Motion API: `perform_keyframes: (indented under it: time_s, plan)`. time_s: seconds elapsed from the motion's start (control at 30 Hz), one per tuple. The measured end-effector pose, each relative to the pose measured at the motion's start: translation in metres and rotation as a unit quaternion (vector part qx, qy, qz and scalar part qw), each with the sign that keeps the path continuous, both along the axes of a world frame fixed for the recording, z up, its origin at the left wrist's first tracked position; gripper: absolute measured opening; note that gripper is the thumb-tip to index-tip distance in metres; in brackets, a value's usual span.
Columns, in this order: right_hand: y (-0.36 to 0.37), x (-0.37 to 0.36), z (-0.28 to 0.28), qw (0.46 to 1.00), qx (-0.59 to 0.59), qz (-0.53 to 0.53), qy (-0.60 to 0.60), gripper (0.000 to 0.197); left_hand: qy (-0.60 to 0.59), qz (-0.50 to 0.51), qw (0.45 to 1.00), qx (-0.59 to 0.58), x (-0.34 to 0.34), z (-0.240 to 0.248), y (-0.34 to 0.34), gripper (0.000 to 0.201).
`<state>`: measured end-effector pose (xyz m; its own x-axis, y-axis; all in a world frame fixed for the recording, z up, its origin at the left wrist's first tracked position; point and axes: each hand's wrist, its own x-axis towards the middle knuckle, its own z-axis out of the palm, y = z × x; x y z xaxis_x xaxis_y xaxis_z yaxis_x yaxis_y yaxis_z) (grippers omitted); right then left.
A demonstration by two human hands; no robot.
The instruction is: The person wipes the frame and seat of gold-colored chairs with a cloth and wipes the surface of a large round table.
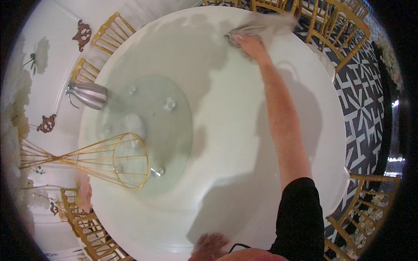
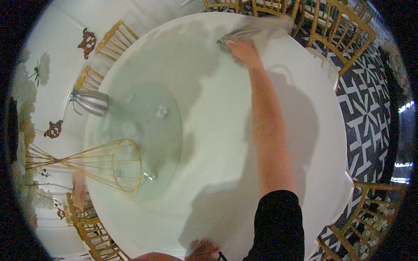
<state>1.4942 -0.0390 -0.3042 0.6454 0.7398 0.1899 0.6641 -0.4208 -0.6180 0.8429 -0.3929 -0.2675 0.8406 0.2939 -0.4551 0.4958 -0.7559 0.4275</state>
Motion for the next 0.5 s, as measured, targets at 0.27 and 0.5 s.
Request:
perform_keyframes:
  time_s: [0.27,0.5]
  plan:
    - [-0.195,-0.036,-0.007,0.988,-0.023,-0.053,-0.144,0.051,-0.167,0.01,0.984,0.061,0.021,0.0,0.004,0.066]
    - [-0.456,-0.309,0.018,0.966,-0.184,-0.136,-0.121,0.042,-0.188,-0.016,0.978,0.095,0.006,-0.005,0.0,0.069]
